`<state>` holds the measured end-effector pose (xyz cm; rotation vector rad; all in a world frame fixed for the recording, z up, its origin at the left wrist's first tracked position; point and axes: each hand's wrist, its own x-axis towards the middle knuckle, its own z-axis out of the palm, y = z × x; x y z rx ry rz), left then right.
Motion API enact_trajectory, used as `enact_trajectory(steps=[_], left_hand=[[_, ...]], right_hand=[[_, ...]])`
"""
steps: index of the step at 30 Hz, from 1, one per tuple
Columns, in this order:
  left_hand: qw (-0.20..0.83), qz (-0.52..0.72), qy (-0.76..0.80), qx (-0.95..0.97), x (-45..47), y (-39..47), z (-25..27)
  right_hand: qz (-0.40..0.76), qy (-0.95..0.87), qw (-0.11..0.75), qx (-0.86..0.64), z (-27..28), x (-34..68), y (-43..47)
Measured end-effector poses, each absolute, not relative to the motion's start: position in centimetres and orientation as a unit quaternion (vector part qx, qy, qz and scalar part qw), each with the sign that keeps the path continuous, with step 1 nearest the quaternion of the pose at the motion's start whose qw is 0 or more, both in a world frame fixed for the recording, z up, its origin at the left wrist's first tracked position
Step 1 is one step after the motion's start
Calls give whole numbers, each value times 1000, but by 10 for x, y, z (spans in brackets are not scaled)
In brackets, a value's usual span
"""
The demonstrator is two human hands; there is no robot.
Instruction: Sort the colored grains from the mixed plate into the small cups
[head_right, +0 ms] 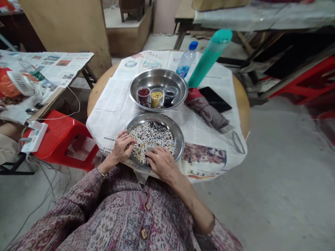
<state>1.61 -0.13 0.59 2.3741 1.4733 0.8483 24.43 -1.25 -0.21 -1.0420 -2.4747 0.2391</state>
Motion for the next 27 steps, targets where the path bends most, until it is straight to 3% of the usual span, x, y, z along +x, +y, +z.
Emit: enact_trajectory(steps=[7,11,14,21,27], left_hand=[[94,355,473,801,16,0,1],[87,371,467,798,16,0,-2],[83,381,458,799,16,1,-3],[96,405,459,785,17,0,-5],[89,438,461,766,18,1,-6]], right_hand=[[87,-878,231,-410,13,234,12],[152,-929,156,-299,20,229,5],[136,-945,119,-274,14,226,11],[72,-909,190,-365,10,215,51],[75,-940,179,-281,12,184,53]])
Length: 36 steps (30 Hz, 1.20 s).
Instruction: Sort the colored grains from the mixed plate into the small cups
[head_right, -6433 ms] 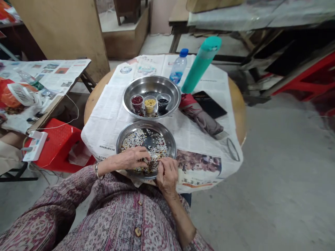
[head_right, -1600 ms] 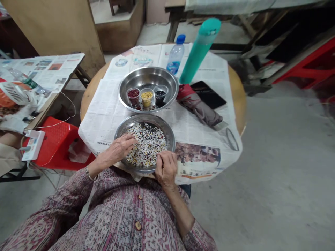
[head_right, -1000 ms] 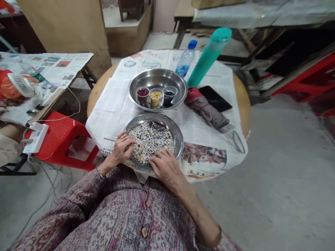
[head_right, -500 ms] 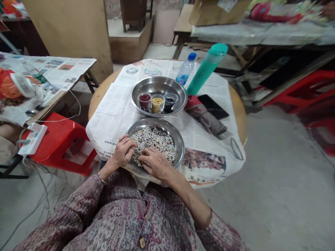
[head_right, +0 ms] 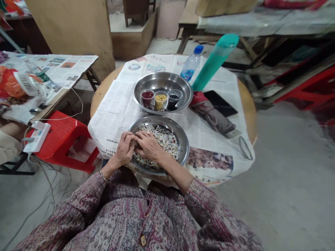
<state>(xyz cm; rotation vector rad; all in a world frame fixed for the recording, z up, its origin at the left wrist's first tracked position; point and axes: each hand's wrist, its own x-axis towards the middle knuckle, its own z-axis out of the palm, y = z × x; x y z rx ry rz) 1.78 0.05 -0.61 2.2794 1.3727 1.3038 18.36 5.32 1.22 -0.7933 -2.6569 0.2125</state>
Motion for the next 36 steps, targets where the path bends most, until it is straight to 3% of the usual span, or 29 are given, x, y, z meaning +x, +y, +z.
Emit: enact_trajectory(steps=[4,9,12,16,22,31,36], left_hand=[[83,431,459,773,18,1,-6],[97,424,470,768,19,0,-4],[98,422,471,769,19,0,-3],[92,430,461,771,18,0,-3],[98,437,461,766,18,0,-4],[114,454,471,748,20,0,-3],[102,454,471,750,20,0,-1]], right_hand=[[58,-942,125,-306,15,198,60],[62,-854,204,-475,19,234,69],[77,-822,196,-529,14,238,66],[176,-836,178,-488,7,225,60],[310,-829,227,-407,15,195,40],[115,-934,185,-285,8,180,45],[84,-943,154,-284,10,177,70]])
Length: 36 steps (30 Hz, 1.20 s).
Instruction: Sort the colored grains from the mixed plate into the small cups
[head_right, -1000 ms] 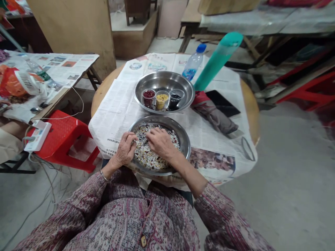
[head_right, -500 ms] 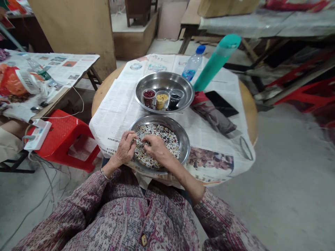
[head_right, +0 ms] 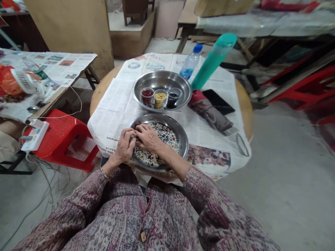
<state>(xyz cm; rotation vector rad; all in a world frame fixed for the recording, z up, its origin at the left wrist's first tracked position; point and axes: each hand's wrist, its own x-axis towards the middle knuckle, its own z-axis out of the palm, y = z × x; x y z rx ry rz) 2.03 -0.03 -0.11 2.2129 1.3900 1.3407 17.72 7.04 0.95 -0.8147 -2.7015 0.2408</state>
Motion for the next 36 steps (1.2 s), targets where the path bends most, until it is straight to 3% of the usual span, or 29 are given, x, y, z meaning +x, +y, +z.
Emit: enact_trajectory(steps=[5,9,13,20,26,29,36], left_hand=[[95,449,470,754,20,0,-2],[96,445,472,755,20,0,-1],[106,439,478,753,21,-1,0],[103,437,476,757,20,-1,0],[100,438,476,756,20,0,-3],[100,441,472,757,20,0,-3],[107,441,478,752,20,-1,-2]], right_hand=[[51,-914,98,-391,17,193,85],[133,-891,85,-426,22,225,83],[217,-891,114,-382,24,245,55],[175,-892,131,-395,12,214,25],[234,-847,219,-424,13,192,47],[265,-865,199,-377,18,188,37],[120,-909,150,-371,15,188,38]])
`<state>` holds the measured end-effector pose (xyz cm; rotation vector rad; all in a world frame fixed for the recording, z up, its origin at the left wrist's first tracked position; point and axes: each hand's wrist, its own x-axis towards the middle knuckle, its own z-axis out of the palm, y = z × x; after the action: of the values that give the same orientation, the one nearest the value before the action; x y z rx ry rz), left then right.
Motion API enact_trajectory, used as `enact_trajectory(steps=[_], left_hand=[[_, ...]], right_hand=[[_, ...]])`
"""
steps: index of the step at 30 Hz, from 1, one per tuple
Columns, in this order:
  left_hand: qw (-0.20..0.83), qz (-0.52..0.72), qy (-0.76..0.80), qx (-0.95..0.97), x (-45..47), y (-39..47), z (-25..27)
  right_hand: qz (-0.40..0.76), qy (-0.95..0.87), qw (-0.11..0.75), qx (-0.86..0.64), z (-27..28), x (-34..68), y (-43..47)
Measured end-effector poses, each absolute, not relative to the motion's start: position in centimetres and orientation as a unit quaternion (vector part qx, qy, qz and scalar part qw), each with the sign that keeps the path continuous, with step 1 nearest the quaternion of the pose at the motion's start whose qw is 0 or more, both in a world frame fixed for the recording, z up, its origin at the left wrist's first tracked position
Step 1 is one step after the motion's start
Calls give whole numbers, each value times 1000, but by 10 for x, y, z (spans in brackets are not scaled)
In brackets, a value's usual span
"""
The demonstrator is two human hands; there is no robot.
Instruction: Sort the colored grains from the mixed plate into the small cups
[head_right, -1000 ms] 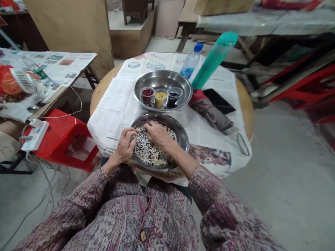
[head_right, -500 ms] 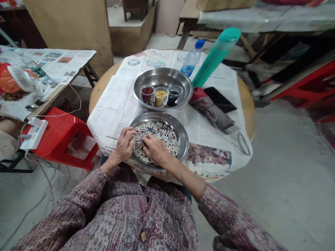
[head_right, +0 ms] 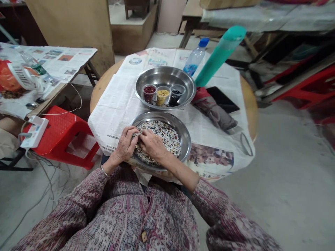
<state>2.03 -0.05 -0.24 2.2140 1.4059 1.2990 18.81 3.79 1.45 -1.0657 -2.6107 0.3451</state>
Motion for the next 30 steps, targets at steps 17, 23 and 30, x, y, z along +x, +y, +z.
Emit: enact_trajectory(steps=[17,23,30], left_hand=[[111,448,472,751,20,0,-1],[107,451,469,751,20,0,-1],[117,443,479,748,19,-1,-1]], right_hand=[[21,-896,87,-435,18,213,93],[126,-870,95,-467,24,252,66],[159,-862,165,-451,26,269,35]])
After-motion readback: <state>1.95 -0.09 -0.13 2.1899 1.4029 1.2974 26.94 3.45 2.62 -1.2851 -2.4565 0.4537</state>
